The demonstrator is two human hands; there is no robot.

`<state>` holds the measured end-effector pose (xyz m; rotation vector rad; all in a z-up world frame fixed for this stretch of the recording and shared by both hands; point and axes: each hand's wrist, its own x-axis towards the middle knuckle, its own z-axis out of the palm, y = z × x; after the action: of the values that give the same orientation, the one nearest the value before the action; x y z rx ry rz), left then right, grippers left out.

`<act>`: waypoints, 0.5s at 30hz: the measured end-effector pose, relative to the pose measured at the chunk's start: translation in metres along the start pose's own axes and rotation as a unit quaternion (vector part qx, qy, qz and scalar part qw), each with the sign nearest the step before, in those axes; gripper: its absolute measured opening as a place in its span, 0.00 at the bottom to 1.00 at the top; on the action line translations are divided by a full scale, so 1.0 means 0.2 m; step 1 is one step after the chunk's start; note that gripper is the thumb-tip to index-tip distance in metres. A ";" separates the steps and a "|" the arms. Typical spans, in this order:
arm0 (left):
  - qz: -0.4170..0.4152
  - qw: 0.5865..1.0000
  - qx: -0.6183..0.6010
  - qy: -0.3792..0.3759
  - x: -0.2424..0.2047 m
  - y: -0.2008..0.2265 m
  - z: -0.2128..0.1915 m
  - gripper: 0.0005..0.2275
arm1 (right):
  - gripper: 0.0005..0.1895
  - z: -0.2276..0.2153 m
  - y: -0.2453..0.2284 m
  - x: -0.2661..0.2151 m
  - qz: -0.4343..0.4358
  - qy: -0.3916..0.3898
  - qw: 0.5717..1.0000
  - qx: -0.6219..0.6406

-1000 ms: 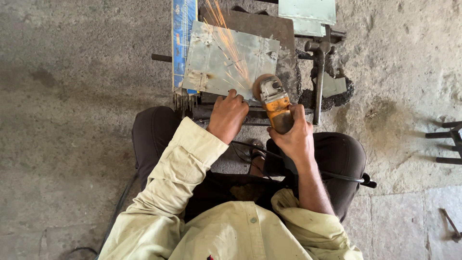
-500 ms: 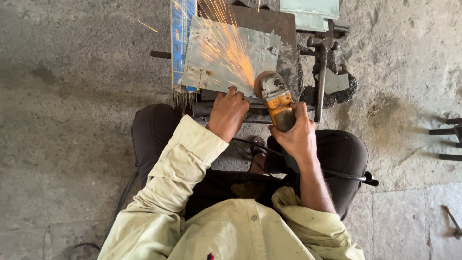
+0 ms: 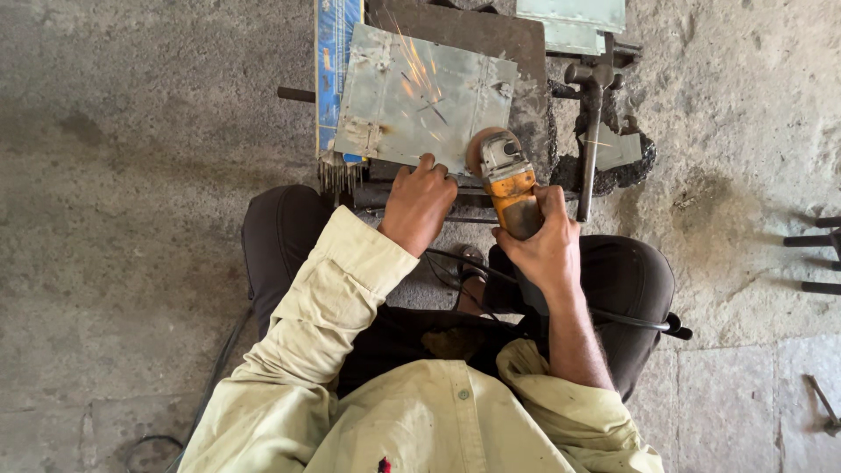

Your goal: The person welds a metal plate using a handheld welding tool, creating bright sparks. After welding, the person uses a hammer to tap the plate and then smooths the surface with an angle grinder, generating a shower of sparks.

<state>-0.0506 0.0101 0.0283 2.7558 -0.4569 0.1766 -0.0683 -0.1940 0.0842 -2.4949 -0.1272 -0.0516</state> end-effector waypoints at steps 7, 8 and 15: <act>0.005 1.000 0.011 -0.008 0.00 0.00 -0.01 0.05 | 0.32 0.01 0.00 0.00 -0.022 -0.004 1.000 0.014; 0.003 1.000 0.010 -0.011 0.00 0.00 -0.01 0.04 | 0.33 0.01 0.00 0.00 -0.010 -0.008 1.000 0.008; 0.001 1.000 0.008 -0.007 0.00 0.00 -0.02 0.04 | 0.32 0.01 0.00 0.01 0.007 -0.005 1.000 -0.001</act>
<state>-0.0503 0.0108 0.0314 2.7730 -0.4649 0.1611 -0.0666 -0.1923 0.0823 -2.4971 -0.1133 -0.0333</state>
